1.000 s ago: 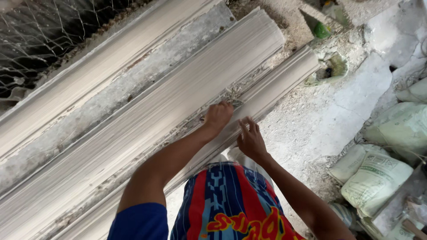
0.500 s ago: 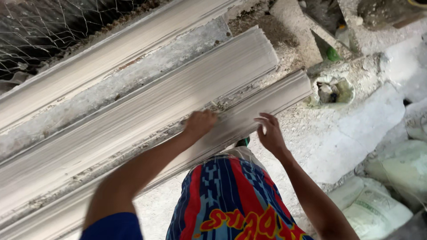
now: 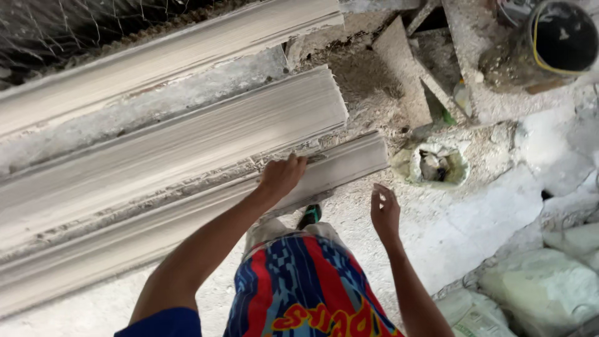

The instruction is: The person scrapes the surface of stacked white mouldings with a small hand scraper, moving along the length of each piece to remove residue. The person occasionally repositions the mouldings and continues scraping different sections.

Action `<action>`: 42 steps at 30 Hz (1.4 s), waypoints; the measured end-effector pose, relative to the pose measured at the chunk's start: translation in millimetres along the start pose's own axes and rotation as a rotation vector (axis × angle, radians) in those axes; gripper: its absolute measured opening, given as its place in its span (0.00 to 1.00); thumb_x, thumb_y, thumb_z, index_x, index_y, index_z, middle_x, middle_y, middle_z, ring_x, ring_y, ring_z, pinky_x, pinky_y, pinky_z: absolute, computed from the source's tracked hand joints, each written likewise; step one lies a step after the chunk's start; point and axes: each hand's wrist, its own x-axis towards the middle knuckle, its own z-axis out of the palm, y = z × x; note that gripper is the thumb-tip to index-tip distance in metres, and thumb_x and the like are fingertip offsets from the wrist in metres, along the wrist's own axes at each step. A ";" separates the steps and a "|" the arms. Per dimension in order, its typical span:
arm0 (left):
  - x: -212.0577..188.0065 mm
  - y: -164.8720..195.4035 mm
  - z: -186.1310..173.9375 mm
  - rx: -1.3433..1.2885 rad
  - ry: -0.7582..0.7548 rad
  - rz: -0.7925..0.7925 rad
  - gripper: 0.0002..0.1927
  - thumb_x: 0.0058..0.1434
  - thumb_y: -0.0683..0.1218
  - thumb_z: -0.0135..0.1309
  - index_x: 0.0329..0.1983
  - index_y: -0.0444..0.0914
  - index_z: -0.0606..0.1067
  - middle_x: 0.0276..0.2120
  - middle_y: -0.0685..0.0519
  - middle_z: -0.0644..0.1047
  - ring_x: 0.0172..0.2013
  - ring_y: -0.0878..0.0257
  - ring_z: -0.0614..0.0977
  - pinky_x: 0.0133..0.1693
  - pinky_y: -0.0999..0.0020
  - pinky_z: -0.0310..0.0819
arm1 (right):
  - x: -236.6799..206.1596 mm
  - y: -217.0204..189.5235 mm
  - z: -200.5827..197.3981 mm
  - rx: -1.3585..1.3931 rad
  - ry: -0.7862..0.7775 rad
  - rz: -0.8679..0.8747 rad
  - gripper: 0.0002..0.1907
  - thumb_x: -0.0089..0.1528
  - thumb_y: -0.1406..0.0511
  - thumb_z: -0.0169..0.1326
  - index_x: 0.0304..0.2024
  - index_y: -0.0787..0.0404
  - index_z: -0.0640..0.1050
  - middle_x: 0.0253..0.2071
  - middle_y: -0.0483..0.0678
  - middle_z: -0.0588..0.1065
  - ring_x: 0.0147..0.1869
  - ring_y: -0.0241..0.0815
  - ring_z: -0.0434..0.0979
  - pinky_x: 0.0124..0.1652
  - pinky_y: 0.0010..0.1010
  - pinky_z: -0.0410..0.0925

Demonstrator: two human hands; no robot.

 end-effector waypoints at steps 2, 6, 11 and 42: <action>-18.4 17.6 -3.2 -0.202 -0.056 -0.172 0.16 0.75 0.51 0.41 0.53 0.32 0.67 0.30 0.42 0.77 0.16 0.57 0.76 0.14 0.60 0.73 | 0.7 3.6 0.5 -0.090 -0.083 0.040 0.20 0.73 0.57 0.44 0.45 0.64 0.82 0.39 0.55 0.80 0.41 0.47 0.83 0.40 0.37 0.75; -85.1 46.2 4.3 -0.690 0.033 -0.524 0.16 0.74 0.53 0.44 0.47 0.34 0.65 0.26 0.42 0.79 0.19 0.57 0.78 0.20 0.59 0.74 | 10.0 -8.2 24.9 -0.002 -0.372 0.209 0.37 0.76 0.52 0.31 0.35 0.63 0.87 0.21 0.50 0.79 0.29 0.48 0.79 0.35 0.37 0.72; -186.6 46.8 12.4 -0.760 0.350 -0.733 0.17 0.60 0.44 0.52 0.49 0.33 0.64 0.34 0.35 0.77 0.35 0.37 0.80 0.36 0.42 0.74 | 20.4 -70.1 84.3 -0.080 -0.638 -0.126 0.30 0.74 0.55 0.29 0.48 0.62 0.82 0.22 0.49 0.81 0.29 0.44 0.83 0.38 0.33 0.75; -925.2 -126.9 80.2 -1.151 1.385 -1.690 0.20 0.71 0.55 0.51 0.35 0.32 0.76 0.24 0.48 0.73 0.19 0.63 0.76 0.23 0.66 0.71 | -559.7 -417.6 625.2 0.053 -1.763 -0.585 0.20 0.70 0.58 0.44 0.57 0.64 0.75 0.41 0.52 0.83 0.46 0.38 0.84 0.48 0.28 0.75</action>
